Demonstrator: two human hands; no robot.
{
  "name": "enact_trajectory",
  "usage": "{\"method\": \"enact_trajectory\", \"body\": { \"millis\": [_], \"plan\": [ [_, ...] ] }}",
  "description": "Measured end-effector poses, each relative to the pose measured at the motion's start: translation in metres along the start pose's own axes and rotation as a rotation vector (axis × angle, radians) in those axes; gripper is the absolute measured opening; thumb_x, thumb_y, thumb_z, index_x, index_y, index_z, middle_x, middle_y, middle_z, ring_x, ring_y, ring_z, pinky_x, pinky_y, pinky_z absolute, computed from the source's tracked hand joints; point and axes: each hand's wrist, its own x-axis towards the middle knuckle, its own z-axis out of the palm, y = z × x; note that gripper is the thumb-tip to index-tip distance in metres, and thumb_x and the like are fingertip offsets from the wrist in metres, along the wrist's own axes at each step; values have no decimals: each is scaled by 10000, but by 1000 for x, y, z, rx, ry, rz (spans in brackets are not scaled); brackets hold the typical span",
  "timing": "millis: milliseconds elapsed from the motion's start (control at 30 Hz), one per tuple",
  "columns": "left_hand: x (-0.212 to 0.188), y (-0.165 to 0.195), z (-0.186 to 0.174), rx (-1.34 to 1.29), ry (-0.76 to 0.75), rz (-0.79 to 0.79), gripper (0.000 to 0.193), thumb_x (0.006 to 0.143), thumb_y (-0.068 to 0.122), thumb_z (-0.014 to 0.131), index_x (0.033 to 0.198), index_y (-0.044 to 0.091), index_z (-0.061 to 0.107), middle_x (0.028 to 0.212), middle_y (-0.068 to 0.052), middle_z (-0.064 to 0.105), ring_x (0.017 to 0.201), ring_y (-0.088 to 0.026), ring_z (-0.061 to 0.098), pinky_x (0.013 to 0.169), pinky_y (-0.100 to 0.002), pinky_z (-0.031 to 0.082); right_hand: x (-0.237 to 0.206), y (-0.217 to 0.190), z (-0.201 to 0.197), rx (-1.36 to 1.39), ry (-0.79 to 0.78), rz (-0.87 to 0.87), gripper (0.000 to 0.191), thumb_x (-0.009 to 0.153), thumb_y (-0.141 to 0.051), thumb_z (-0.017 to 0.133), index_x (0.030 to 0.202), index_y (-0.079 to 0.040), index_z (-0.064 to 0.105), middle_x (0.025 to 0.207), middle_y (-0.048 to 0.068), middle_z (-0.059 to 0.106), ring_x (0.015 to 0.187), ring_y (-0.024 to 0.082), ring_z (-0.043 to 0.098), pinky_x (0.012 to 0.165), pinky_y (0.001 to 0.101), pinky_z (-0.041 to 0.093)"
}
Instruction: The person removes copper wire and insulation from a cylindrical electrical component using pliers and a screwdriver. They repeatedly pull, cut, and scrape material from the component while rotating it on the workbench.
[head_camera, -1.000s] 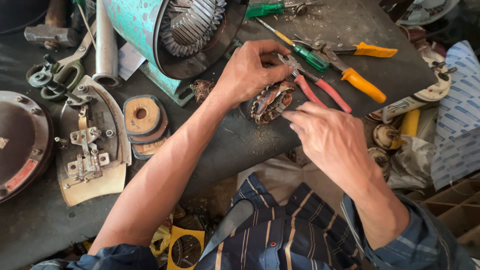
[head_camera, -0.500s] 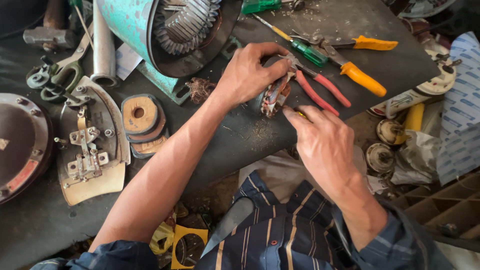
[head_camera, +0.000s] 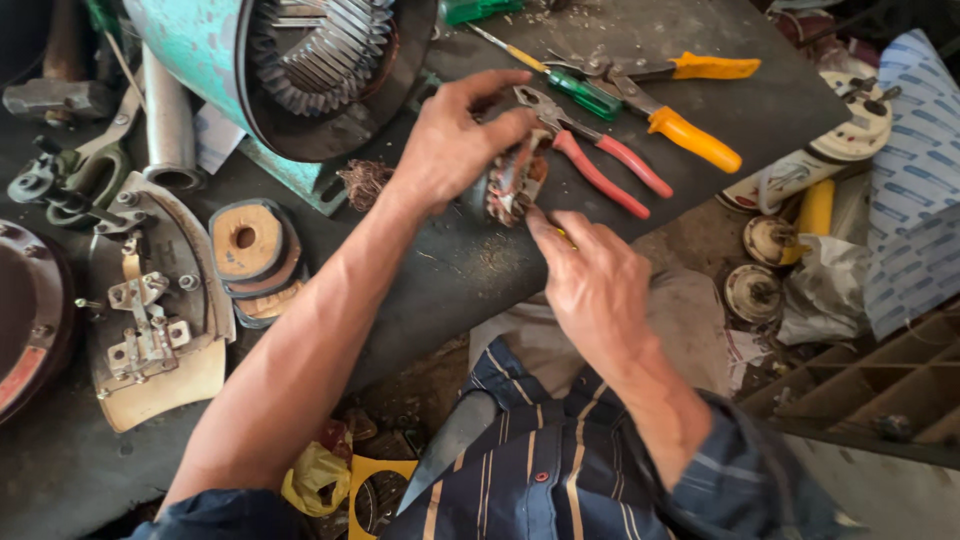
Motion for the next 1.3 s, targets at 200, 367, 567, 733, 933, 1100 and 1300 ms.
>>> {"method": "enact_trajectory", "body": {
  "millis": [200, 367, 567, 733, 933, 1100, 1300],
  "plan": [
    [2, -9, -2, -47, -7, 6, 564, 830, 254, 702, 1340, 18, 659, 1034, -129, 793, 923, -145, 728, 864, -298, 566, -4, -2, 17, 104, 124, 33, 404, 837, 28, 675, 1212, -111, 734, 1037, 41, 683, 841, 252, 695, 751, 366, 562],
    [5, -13, -4, -121, -32, -14, 568, 834, 242, 692, 1348, 5, 638, 1045, -117, 791, 923, -136, 728, 859, -288, 572, -4, -2, 22, 93, 146, 31, 409, 842, 32, 682, 1217, -121, 738, 1029, 39, 684, 817, 242, 692, 724, 365, 554],
    [6, -16, -5, -118, -32, -13, 569, 834, 215, 703, 1362, 13, 635, 1071, -117, 768, 962, -142, 718, 882, -280, 563, -7, 3, 26, 127, 168, 8, 414, 852, 27, 697, 1235, -128, 738, 1046, 52, 680, 834, 235, 694, 735, 364, 560],
    [5, -17, -6, -110, -34, -19, 575, 844, 200, 706, 1380, 15, 618, 1081, -114, 768, 978, -141, 713, 903, -278, 553, -7, 0, 33, 336, 141, 218, 340, 877, -46, 758, 1200, -150, 751, 1048, 27, 706, 840, 217, 712, 729, 342, 567],
    [4, -19, -8, -187, -68, -33, 613, 861, 190, 687, 1434, 10, 559, 1114, -119, 763, 1006, -142, 701, 932, -282, 544, -7, 4, 32, 56, 191, 18, 383, 824, -19, 767, 1185, -146, 785, 1025, 33, 714, 760, 217, 686, 689, 352, 551],
    [5, -22, -11, -212, -82, -4, 644, 879, 187, 691, 1473, 10, 518, 1150, -141, 767, 1052, -155, 697, 977, -290, 535, -5, 6, 33, 77, 207, 27, 357, 850, -29, 757, 1181, -158, 789, 1022, 16, 708, 772, 212, 687, 707, 342, 551],
    [7, -25, -12, -249, -63, -47, 691, 875, 195, 702, 1508, 41, 469, 1193, -136, 736, 1065, -160, 693, 951, -291, 545, -2, 2, 36, 353, 139, 283, 270, 896, -123, 784, 1161, -175, 773, 1030, -14, 723, 770, 198, 705, 693, 325, 549]
  ]
}}
